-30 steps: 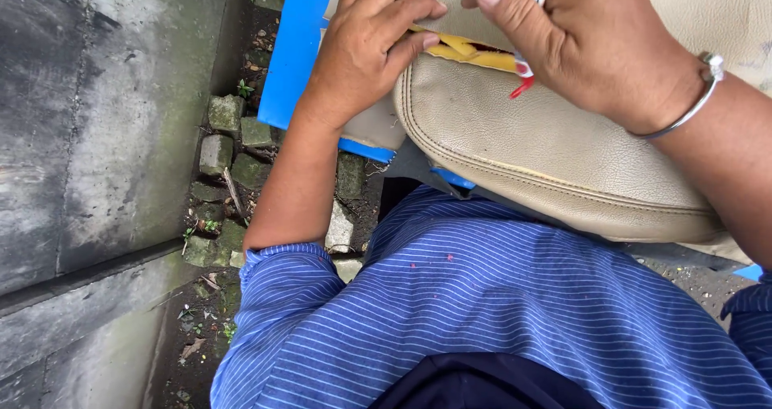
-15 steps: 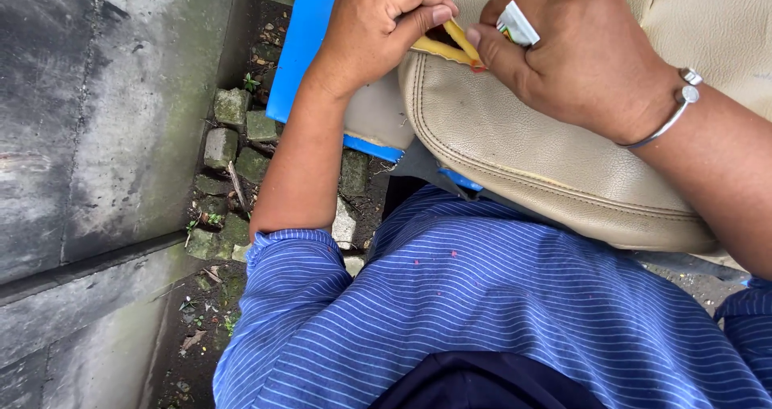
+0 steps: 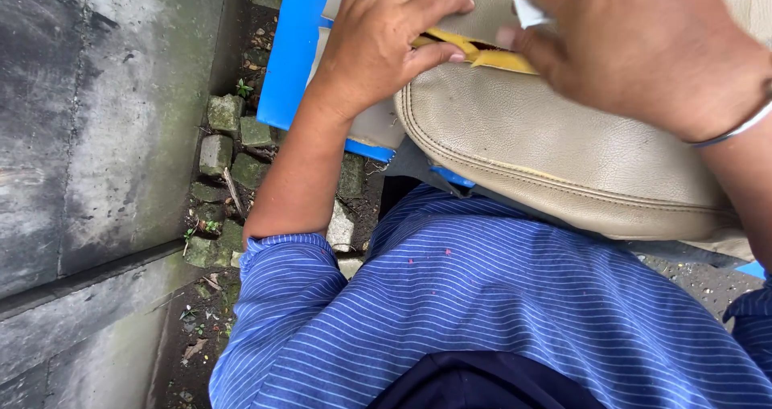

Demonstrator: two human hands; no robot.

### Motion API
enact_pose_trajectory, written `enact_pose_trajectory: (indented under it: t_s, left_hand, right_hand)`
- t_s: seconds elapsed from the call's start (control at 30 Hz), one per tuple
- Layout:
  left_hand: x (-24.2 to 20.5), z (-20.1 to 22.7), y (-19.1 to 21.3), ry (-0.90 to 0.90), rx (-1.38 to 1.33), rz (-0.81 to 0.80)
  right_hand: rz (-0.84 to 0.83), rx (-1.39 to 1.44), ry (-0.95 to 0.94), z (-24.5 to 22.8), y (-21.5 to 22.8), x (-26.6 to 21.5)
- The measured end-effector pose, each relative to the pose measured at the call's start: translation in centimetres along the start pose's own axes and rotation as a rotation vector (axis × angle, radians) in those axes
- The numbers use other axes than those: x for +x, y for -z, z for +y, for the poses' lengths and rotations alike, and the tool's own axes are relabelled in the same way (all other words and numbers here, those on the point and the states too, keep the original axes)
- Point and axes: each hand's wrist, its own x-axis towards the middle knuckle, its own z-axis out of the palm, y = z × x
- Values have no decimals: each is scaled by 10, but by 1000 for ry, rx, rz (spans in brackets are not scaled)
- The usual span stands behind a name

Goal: Repairing a torn leather seat cover by trimming edges, inserting foam, applying glue, and sewing the seam

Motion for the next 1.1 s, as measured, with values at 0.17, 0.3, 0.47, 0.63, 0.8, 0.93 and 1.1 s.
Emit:
enact_pose_trajectory:
  t_s: [0.17,0.3,0.47,0.63,0.8,0.93,1.1]
  left_hand:
    - [5,4,-11,-48,42,54]
    - [11,9,-8,-119,28,183]
    - [12,18,-3,-123,-32,228]
    - [15,40,5,-121,-40,138]
    - [16,35,-14,-61,7,47]
    - [17,31,-20,-106,0,150]
    - [17,28,-24,-115,-34,166]
  right_hand:
    - [36,-125,67,-21,-9,-3]
    - [246,-217,86,-23,-16,-2]
    - [302,-196,73,-14,-17,-4]
    - [65,-40,131,-4,-11,-2]
    - [107,-81,109,-10,-17,-1]
    - [107,-69,114,-12,-11,-7]
    - [26,29,123,-3,-10,-20]
